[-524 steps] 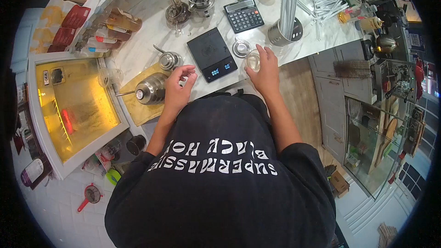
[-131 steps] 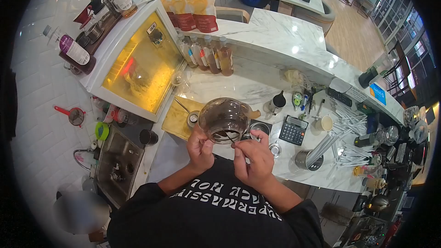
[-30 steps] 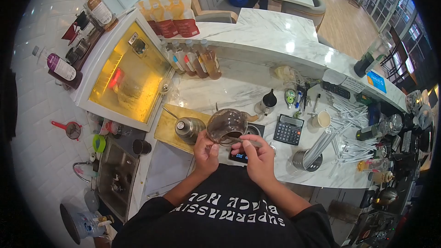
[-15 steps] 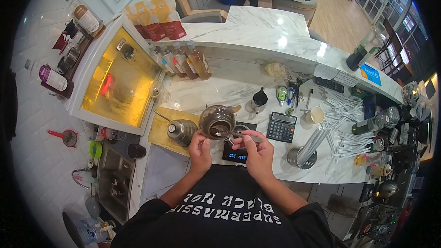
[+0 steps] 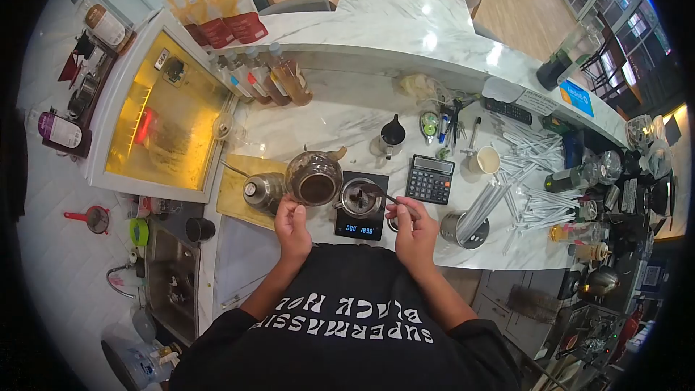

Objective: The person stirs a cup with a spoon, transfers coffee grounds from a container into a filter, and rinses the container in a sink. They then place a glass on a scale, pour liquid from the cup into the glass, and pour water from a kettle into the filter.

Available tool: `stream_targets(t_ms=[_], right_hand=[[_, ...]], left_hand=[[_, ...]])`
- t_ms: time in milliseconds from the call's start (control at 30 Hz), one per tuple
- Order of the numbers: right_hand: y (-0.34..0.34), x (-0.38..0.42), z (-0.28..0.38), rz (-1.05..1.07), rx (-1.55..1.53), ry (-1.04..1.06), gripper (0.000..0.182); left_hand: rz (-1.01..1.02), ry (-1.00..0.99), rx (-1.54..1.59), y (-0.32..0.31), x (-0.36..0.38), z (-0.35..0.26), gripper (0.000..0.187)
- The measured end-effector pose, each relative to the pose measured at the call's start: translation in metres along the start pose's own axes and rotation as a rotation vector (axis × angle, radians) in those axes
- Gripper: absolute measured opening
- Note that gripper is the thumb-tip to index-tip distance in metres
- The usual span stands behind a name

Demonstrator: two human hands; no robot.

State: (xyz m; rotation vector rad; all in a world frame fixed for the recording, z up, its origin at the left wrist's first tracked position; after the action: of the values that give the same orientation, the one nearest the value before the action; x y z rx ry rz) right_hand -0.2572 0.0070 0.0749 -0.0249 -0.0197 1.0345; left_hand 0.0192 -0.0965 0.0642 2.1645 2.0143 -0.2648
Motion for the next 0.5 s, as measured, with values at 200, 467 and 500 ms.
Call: stream_targets(t_ms=[200,467,500], right_hand=[[-0.036,0.004,0.031,0.236,0.533,0.458,0.029],[-0.031,0.013,0.095,0.130,0.532,0.621,0.029],[-0.031,0.015,0.108,0.130,0.491,0.621,0.027]], left_hand=[[0.022,0.020,0.000,-0.001,0.000,0.005,0.012],[0.003,0.042,0.004,0.008,0.002,0.009,0.014],[0.009,0.060,-0.003,0.008,0.004,0.010,0.014]])
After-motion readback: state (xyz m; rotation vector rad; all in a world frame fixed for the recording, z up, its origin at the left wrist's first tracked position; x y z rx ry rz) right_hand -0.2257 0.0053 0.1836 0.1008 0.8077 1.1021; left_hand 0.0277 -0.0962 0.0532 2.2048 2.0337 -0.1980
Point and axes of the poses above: each hand's wrist, its own x-axis away from the middle knuckle, its own y-axis out of the back of the hand, z = x × y, the point moved 10 cm from there along -x, towards the middle knuckle, and after that the axes turned 1 degree about z, right-handed, at the moved point
